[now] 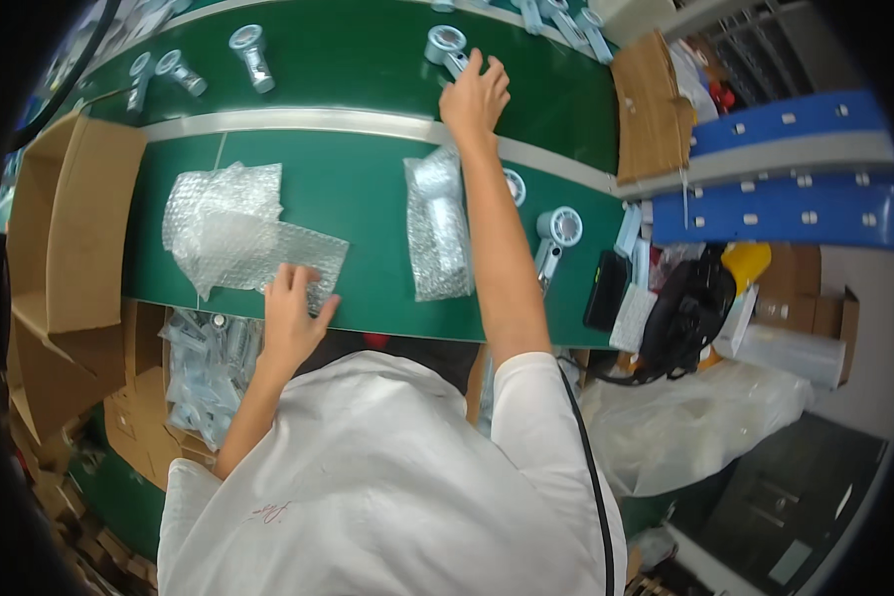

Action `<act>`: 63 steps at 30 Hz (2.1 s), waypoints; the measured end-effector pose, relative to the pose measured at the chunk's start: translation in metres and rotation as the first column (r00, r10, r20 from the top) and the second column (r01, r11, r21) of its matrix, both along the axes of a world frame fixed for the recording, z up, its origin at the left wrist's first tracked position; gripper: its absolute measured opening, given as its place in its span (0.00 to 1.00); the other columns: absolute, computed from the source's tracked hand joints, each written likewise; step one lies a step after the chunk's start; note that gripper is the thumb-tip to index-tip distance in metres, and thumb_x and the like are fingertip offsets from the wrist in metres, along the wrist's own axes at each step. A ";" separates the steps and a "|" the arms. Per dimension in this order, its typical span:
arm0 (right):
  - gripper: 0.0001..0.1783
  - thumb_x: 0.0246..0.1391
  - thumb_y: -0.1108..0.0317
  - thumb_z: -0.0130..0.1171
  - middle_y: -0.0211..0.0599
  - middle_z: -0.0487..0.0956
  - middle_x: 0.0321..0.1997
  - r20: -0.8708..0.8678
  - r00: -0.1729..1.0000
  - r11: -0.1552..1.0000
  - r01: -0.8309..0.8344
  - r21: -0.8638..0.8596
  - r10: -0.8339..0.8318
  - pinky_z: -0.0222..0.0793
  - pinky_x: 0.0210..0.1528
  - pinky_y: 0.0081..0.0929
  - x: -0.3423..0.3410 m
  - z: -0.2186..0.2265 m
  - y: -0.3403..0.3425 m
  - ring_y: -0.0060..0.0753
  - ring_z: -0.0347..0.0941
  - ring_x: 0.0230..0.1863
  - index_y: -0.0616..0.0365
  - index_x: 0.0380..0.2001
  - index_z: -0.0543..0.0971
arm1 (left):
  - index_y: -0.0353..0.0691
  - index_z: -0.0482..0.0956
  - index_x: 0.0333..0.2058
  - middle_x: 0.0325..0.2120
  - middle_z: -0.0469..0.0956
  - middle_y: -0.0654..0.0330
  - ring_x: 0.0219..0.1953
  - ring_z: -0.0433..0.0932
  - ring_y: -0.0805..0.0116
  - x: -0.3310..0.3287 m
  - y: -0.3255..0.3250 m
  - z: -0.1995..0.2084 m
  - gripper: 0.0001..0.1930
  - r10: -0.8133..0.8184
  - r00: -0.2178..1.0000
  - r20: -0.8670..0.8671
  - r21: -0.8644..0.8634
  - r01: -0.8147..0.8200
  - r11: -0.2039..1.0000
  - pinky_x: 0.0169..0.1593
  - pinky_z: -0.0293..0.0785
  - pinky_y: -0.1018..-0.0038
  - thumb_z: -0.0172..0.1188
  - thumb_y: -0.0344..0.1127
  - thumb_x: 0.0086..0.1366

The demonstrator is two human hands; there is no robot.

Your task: Packaging handheld electronic devices into plastic bags and placing them into boxes on a factory assembly line.

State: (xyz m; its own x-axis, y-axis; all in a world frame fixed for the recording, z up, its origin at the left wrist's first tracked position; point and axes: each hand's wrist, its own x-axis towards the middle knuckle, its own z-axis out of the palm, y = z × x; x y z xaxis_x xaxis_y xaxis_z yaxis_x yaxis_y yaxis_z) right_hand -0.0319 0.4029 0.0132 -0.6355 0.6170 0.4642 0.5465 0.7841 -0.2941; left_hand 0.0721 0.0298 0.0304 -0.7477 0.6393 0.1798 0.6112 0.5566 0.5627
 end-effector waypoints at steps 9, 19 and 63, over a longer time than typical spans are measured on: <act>0.26 0.55 0.67 0.61 0.48 0.77 0.47 -0.121 0.985 0.829 -0.171 -0.532 0.126 0.71 0.49 0.36 0.009 0.021 0.029 0.45 0.75 0.45 0.64 0.56 0.71 | 0.39 0.73 0.35 0.28 0.71 0.58 0.26 0.70 0.59 -0.005 -0.010 -0.020 0.09 0.025 1.000 0.006 0.004 -0.025 1.000 0.34 0.67 0.66 0.63 0.28 0.56; 0.31 0.57 0.72 0.61 0.48 0.76 0.50 -0.799 0.601 -0.077 -0.795 -0.601 0.027 0.74 0.47 0.30 0.191 0.089 -0.116 0.34 0.77 0.43 0.68 0.61 0.64 | 0.38 0.72 0.31 0.26 0.69 0.58 0.23 0.70 0.57 -0.017 -0.002 -0.008 0.06 -0.046 0.998 0.031 -0.009 0.046 0.999 0.30 0.69 0.65 0.61 0.28 0.57; 0.19 0.55 0.67 0.65 0.35 0.72 0.30 -0.257 0.854 0.566 -0.497 -0.658 0.452 0.61 0.20 0.23 0.215 0.058 -0.202 0.26 0.64 0.18 0.55 0.50 0.79 | 0.36 0.73 0.28 0.24 0.67 0.61 0.23 0.64 0.68 -0.015 0.008 0.067 0.02 -0.206 0.978 0.008 0.317 0.193 0.929 0.28 0.63 0.75 0.57 0.24 0.60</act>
State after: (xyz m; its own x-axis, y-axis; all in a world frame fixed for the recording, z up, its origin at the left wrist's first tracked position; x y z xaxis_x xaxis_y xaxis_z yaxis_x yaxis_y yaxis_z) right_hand 0.1830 0.2008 0.0715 -0.9202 0.3819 0.0857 0.1219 0.4878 -0.8644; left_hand 0.0568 0.0382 0.0976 -0.6210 0.6924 0.3674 0.6649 0.2172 0.7146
